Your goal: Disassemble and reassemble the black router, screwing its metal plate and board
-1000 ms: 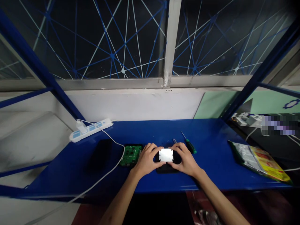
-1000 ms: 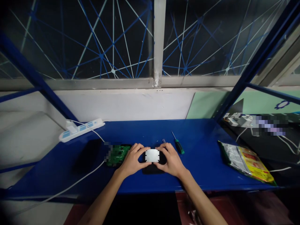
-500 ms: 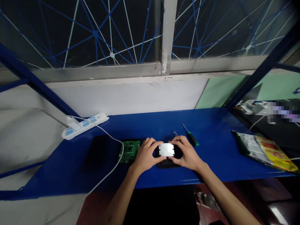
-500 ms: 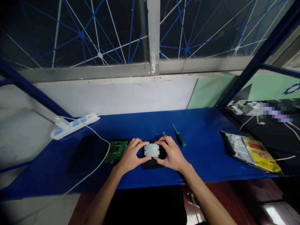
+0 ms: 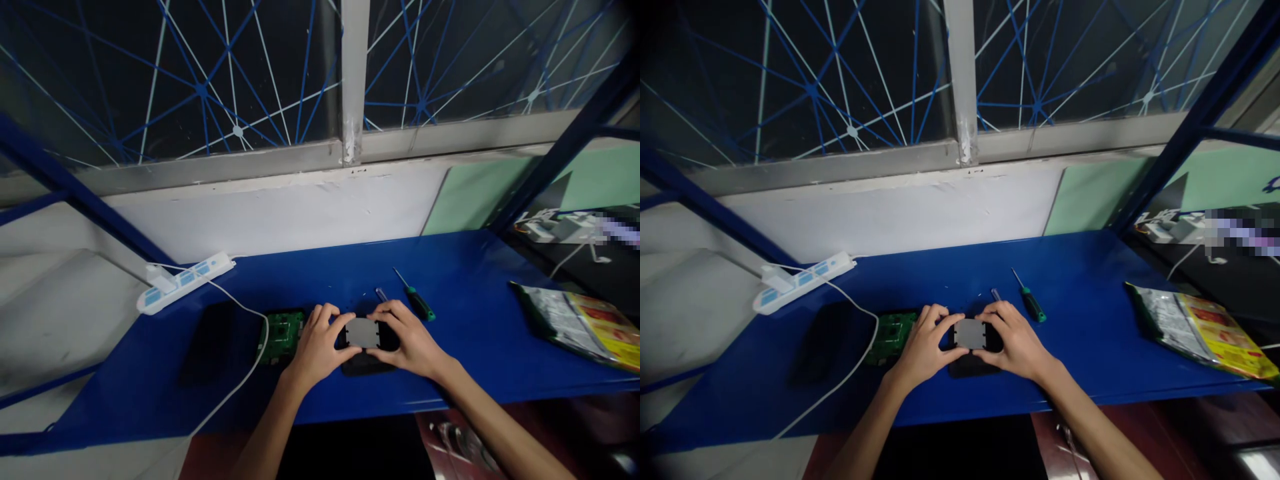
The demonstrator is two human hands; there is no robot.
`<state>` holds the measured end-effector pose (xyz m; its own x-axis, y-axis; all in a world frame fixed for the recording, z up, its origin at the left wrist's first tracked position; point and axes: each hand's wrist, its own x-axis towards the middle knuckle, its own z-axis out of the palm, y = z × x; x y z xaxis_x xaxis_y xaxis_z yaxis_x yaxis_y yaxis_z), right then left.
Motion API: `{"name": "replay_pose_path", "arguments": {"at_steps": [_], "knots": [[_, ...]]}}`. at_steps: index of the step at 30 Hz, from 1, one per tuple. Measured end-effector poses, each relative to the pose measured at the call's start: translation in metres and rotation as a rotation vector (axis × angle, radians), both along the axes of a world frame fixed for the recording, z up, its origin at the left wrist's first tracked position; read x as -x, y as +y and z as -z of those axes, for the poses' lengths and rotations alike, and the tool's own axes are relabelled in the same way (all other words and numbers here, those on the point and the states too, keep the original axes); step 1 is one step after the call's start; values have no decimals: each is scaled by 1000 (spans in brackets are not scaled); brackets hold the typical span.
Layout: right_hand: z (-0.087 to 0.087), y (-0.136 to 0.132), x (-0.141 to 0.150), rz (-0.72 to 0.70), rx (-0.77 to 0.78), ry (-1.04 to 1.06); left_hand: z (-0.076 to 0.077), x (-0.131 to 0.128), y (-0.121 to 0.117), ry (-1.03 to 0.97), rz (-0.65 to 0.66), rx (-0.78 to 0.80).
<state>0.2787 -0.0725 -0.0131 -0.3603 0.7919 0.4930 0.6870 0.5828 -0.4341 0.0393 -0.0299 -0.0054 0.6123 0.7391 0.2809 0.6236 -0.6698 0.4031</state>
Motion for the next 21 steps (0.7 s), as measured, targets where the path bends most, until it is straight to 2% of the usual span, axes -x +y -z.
{"name": "replay_pose_path", "arguments": {"at_steps": [6, 11, 16, 21], "knots": [[-13, 13, 1, -78, -107, -55, -13, -7, 1, 40, 37, -45], [-23, 28, 3, -139, -154, -15, -18, -13, 9, -139, 38, 38], [-12, 32, 8, -116, -137, 63, -15, -11, 16, -402, 56, 206], [-3, 27, 8, -83, -77, 41, -9, -13, 13, -507, 129, 351]]}}
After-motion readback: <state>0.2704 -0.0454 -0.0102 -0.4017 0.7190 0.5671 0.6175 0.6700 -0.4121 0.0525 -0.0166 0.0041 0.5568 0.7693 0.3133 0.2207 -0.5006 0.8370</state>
